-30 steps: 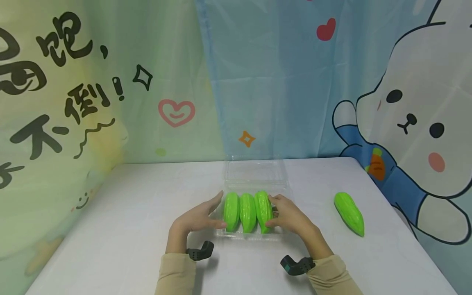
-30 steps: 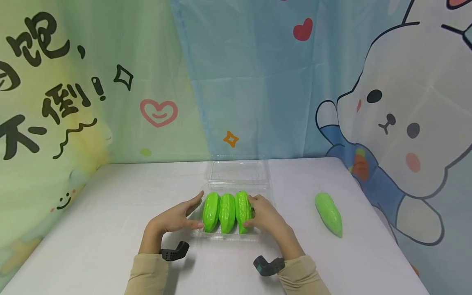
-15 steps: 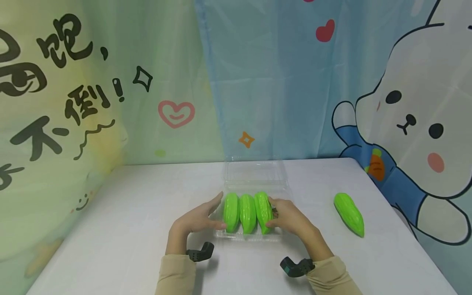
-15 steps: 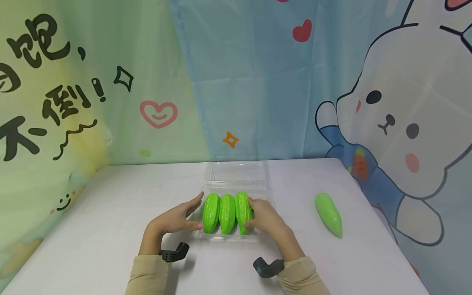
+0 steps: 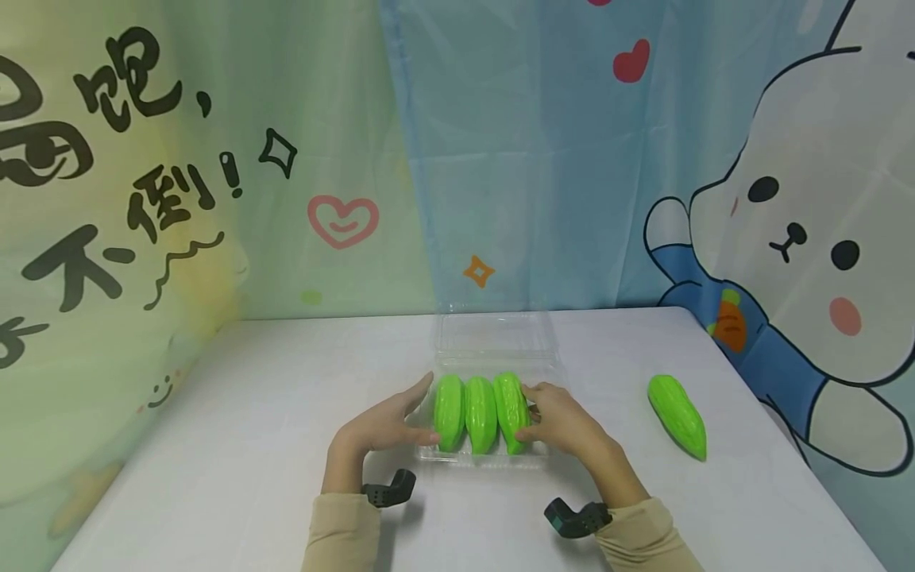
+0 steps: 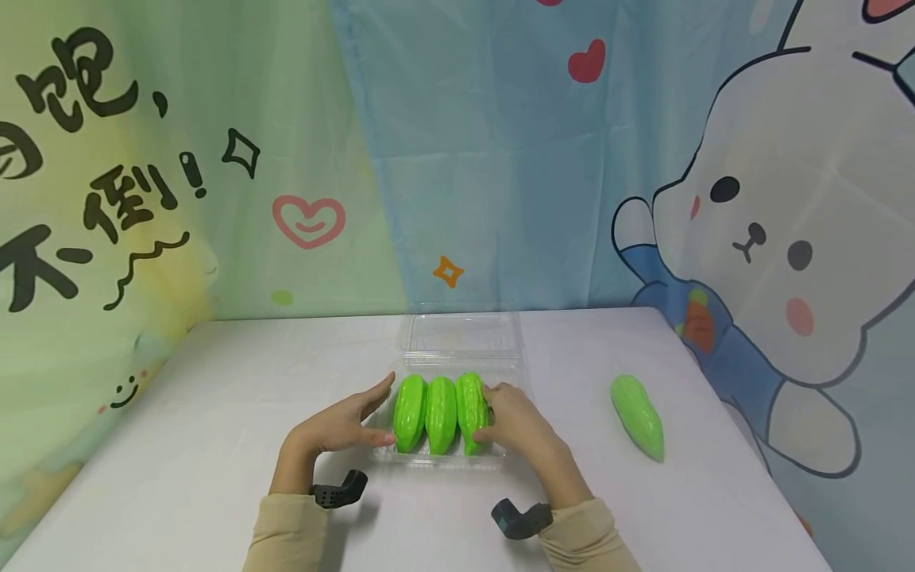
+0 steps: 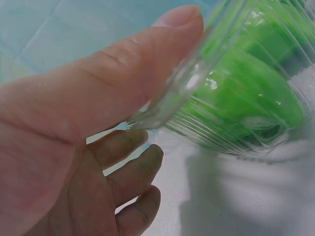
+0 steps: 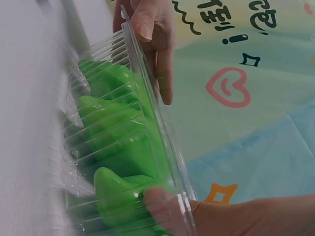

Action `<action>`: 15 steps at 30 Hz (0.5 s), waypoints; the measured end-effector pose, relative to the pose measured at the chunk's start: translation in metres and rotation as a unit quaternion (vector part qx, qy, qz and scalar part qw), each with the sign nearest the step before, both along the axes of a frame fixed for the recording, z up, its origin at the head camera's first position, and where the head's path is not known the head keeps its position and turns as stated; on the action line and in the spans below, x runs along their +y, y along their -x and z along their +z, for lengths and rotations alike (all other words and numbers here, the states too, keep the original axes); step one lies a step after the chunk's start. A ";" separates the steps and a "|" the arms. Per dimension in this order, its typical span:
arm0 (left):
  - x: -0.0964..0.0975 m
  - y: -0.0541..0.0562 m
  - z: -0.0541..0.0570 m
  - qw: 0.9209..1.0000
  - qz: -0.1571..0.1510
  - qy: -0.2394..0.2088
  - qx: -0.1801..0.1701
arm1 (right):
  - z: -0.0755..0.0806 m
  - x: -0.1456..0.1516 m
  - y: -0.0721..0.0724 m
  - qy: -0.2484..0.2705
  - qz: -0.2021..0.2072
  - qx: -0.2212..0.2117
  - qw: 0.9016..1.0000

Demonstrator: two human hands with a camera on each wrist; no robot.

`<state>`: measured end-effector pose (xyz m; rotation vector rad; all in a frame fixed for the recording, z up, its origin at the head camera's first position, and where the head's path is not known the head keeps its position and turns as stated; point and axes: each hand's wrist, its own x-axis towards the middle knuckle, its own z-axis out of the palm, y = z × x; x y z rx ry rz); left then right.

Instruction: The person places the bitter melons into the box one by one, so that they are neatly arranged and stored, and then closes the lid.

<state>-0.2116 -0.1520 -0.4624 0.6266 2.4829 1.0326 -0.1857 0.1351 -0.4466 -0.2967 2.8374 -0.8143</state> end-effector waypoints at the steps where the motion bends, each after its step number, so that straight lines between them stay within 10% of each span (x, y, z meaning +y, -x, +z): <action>1: 0.000 0.000 0.000 1.000 -0.001 -0.001 0.001 | 0.000 0.000 0.000 -0.002 0.000 0.001 1.000; 15: 0.000 0.000 -0.001 1.000 -0.001 -0.010 0.007 | 0.013 0.008 -0.005 0.008 0.013 0.008 1.000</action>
